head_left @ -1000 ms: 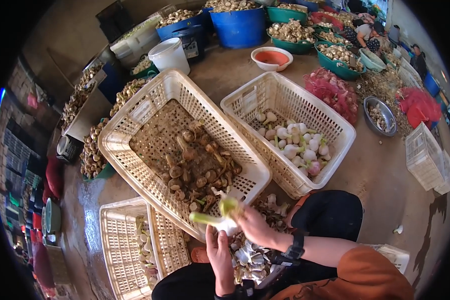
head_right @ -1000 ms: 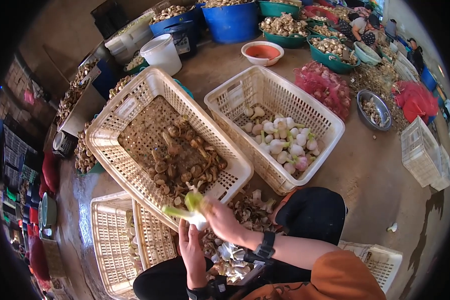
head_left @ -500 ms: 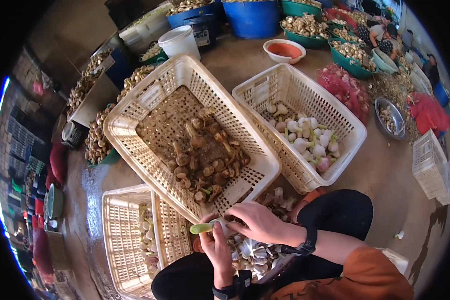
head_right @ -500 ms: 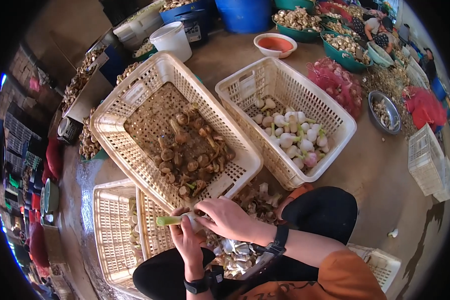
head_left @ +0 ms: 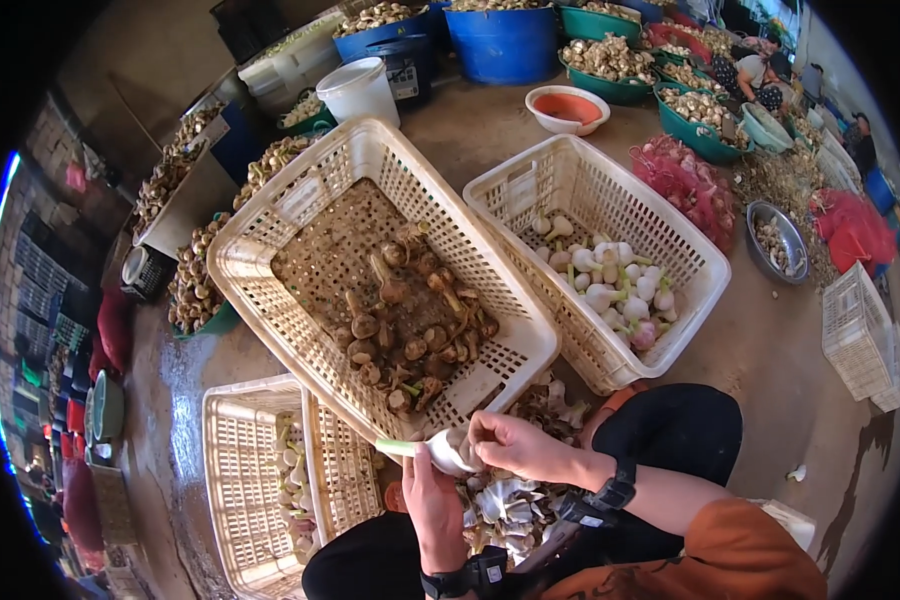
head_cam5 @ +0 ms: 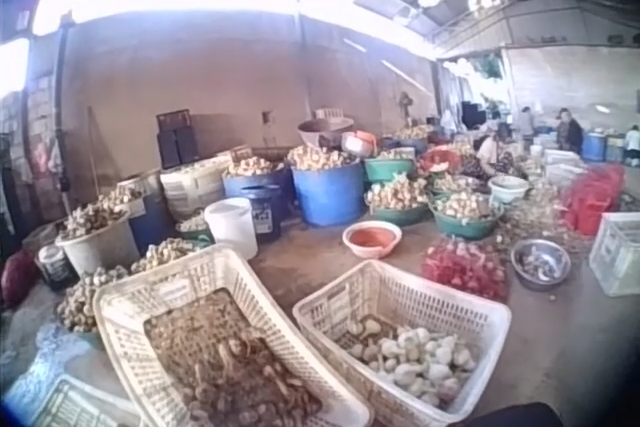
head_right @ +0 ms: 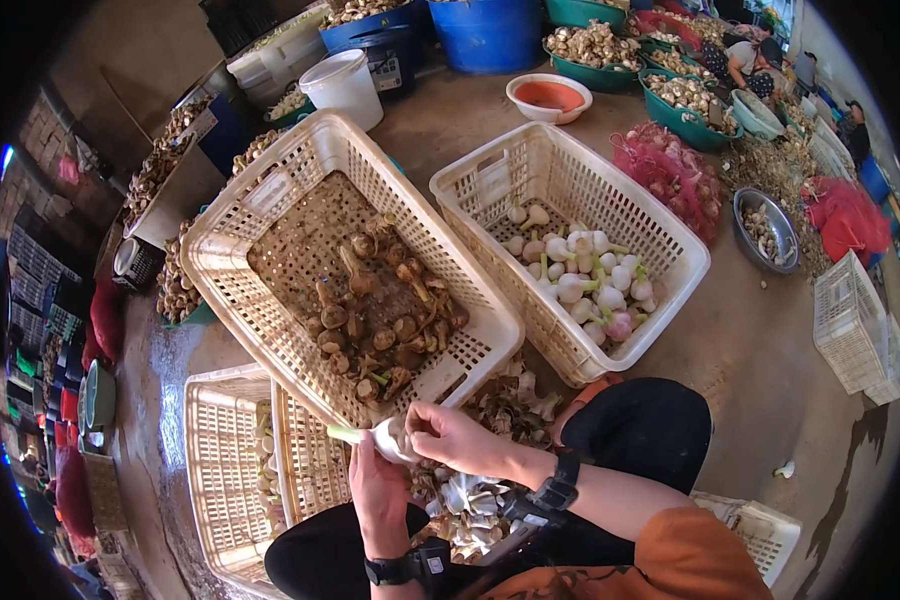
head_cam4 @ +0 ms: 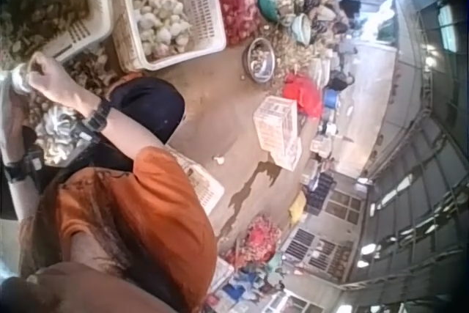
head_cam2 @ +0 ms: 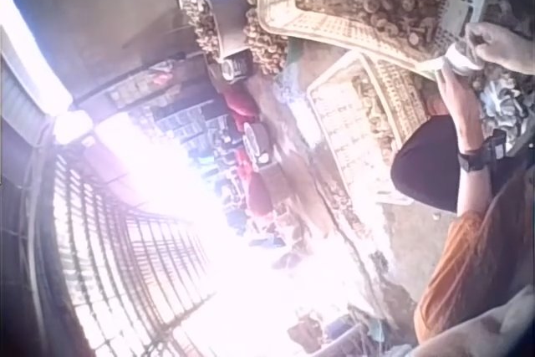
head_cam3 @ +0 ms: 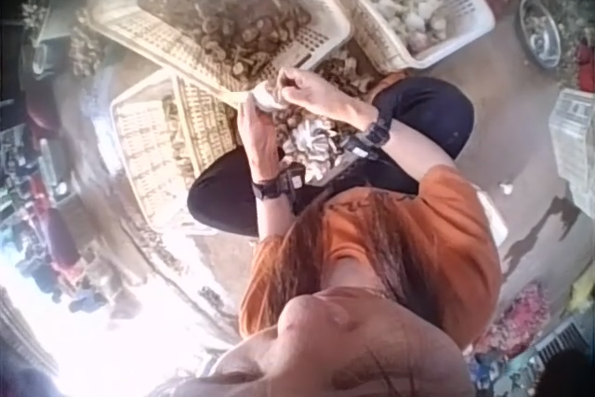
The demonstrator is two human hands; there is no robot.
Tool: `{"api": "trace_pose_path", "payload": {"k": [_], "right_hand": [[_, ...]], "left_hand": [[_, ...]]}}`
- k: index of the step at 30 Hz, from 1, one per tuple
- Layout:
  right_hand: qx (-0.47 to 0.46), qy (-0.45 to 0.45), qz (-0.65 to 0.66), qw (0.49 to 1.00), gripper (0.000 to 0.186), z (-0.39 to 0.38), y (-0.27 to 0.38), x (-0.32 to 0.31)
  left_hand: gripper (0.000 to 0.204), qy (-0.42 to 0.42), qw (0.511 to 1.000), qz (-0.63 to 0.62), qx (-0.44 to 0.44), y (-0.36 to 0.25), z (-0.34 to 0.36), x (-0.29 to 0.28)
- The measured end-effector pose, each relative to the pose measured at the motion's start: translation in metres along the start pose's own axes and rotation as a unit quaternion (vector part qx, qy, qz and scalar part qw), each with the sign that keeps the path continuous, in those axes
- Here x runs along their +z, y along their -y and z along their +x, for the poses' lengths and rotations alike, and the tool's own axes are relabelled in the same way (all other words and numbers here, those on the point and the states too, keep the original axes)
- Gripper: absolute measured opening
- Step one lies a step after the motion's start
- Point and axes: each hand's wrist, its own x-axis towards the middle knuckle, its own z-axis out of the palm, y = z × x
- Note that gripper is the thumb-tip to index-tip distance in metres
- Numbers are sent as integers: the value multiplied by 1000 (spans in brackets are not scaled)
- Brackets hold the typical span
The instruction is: Peeling and cleaning various tubers by hand using a small peeling tool in an agricultural processing area.
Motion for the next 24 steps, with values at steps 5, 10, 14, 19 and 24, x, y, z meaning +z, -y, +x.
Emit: {"api": "trace_pose_path", "payload": {"k": [5, 10, 14, 19, 24], "right_hand": [[-74, 6, 208, 975, 12, -13, 25, -41], [-207, -88, -392, 892, 36, 1, 7, -11], [-166, 2, -462, 871, 33, 10, 10, -9], [-25, 157, -578, 800, 31, -54, -114, -53], [146, 124, -263, 946, 38, 24, -107, -66]], "left_hand": [[29, -49, 976, -180, -109, -10, 9, -19], [30, -53, 983, -146, -101, 3, 15, 1], [27, -5, 984, -124, -131, 10, 16, -10], [27, -63, 992, -72, -77, -19, 31, 48], [58, 202, 936, 216, 192, 17, 68, 146]]}}
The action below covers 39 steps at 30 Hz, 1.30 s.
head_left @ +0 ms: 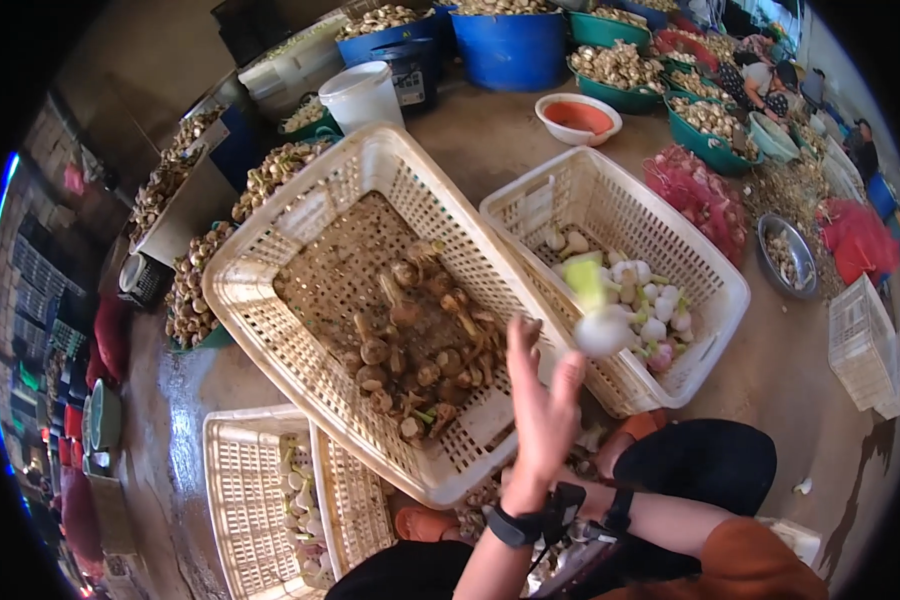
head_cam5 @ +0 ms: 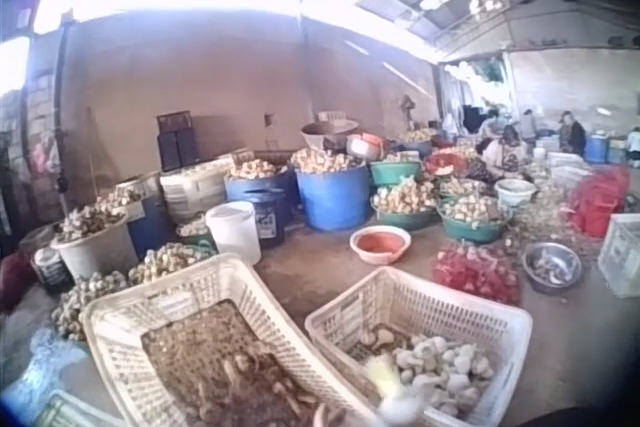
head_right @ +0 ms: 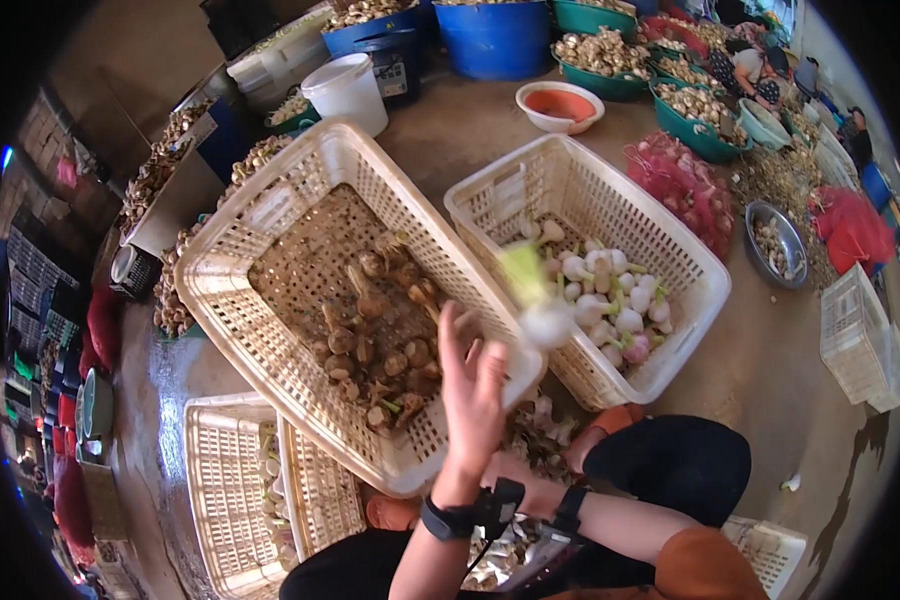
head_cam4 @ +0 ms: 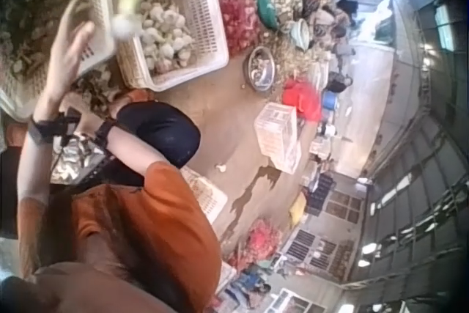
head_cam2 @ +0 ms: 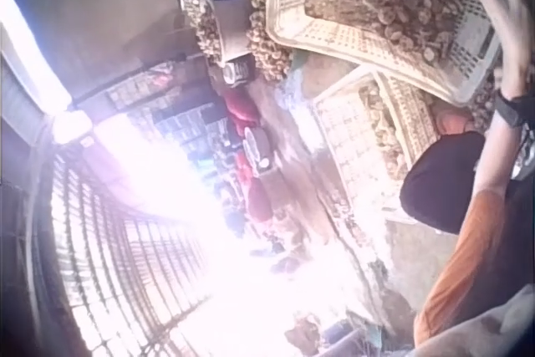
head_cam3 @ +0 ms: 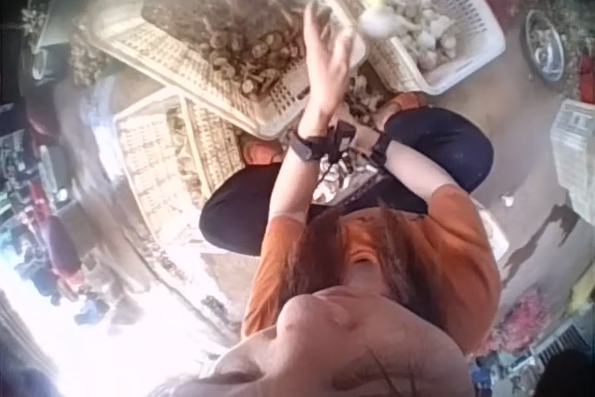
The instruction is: Peeling and cleaning various tubers by hand using a small peeling tool in an agricultural processing area.
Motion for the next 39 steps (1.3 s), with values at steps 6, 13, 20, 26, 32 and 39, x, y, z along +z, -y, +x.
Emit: {"api": "trace_pose_path", "payload": {"k": [6, 13, 20, 26, 32, 39], "right_hand": [[28, -486, -199, 850, 28, 145, 17, -135], [153, -414, -495, 749, 44, 211, -5, -170], [93, -220, -216, 947, 33, 126, 102, -133], [-106, -107, 171, 974, 33, 13, 145, -46], [-192, -264, -139, 935, 26, -39, 150, -8], [-155, -344, -203, 904, 19, -54, 146, 22]], "left_hand": [[32, -22, 987, 58, -149, 9, -52, -82], [29, -180, 954, 43, -237, 54, -103, -146], [66, -116, 937, 285, -163, 40, -82, -145], [70, -106, 988, 18, -110, 18, -89, -134], [71, -52, 933, 356, 28, -24, -110, -100], [67, -154, 865, 471, 74, -28, -138, -66]]}}
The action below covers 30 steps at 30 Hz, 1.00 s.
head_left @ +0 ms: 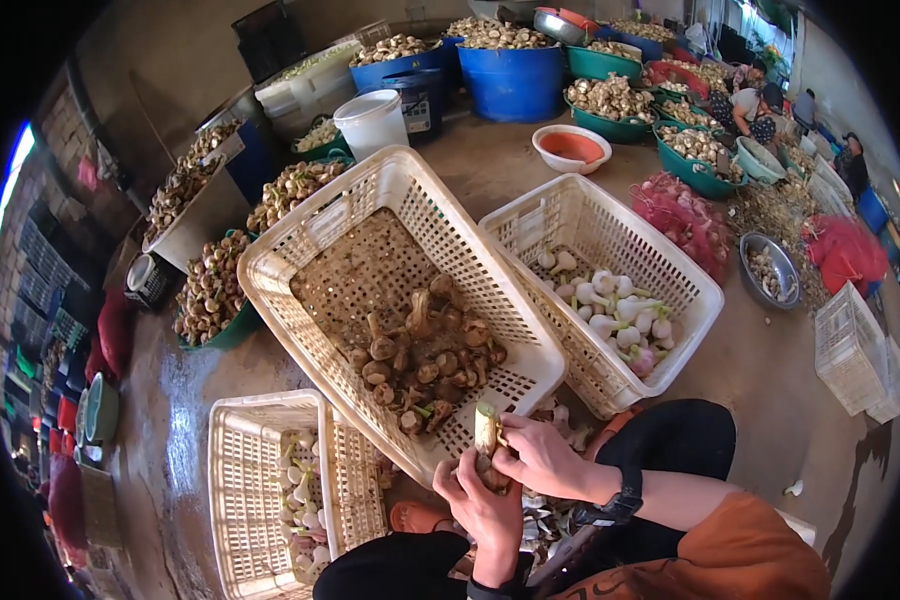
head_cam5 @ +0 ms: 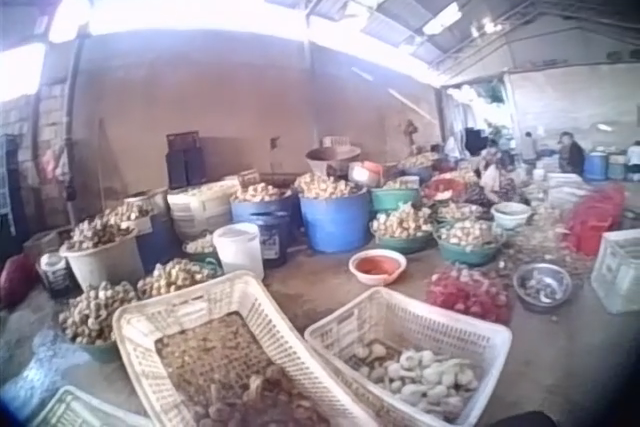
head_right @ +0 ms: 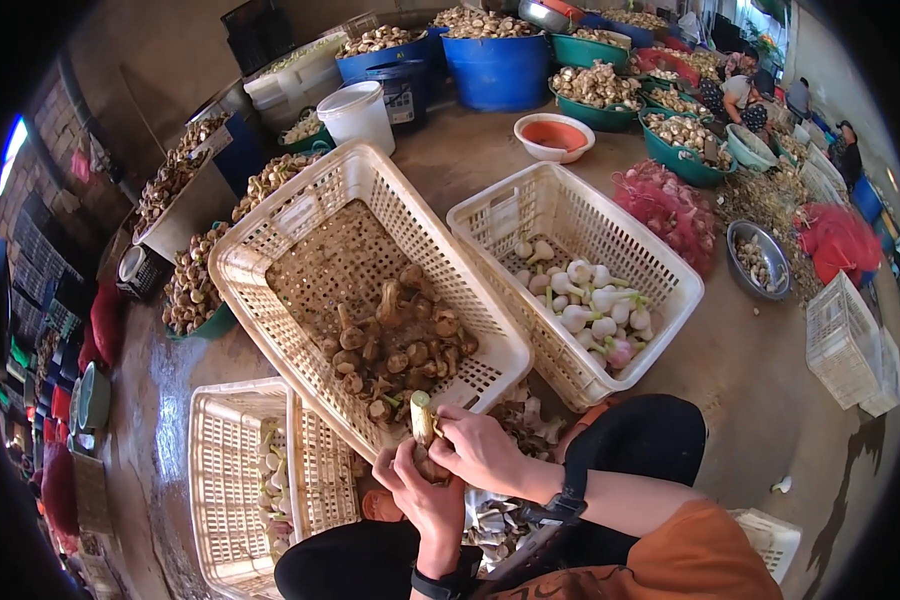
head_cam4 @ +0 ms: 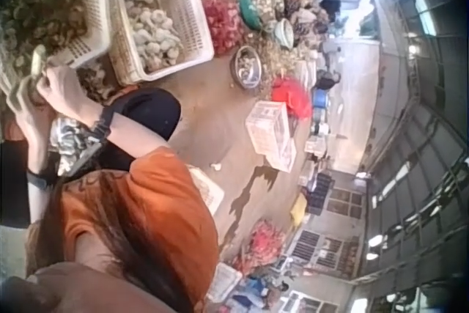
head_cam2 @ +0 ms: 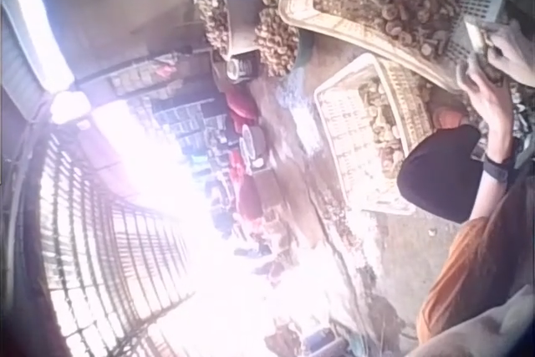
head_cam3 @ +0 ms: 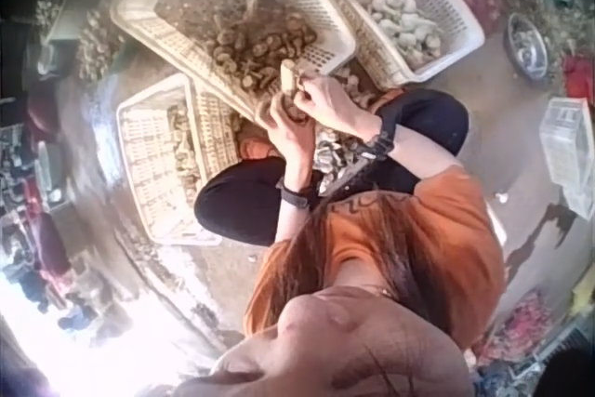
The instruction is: Peeling and cleaning various tubers by hand using a small peeling tool in an agricultural processing area.
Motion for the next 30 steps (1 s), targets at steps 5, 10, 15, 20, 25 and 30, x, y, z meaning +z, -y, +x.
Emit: {"api": "trace_pose_path", "payload": {"k": [5, 10, 15, 20, 25, 30], "right_hand": [[61, 91, 375, 920, 18, -2, -21, -4], [122, 101, 384, 910, 24, 7, -17, -7], [38, 113, 308, 944, 25, 11, -18, -7], [-24, -40, 147, 988, 19, 8, -15, 0], [-51, 16, 158, 986, 15, 4, -5, -15], [-98, 67, 139, 983, 20, 2, -6, -28]], "left_hand": [[62, 199, 788, -517, -268, 14, 10, -26], [62, 98, 975, -200, -8, 21, 10, -15], [75, 126, 818, -516, -220, 13, 10, -17], [74, 106, 542, -735, -392, 23, 10, -2], [65, 67, 903, -389, -171, 31, 9, -1], [67, 198, 677, -602, -374, 26, 16, -6]]}}
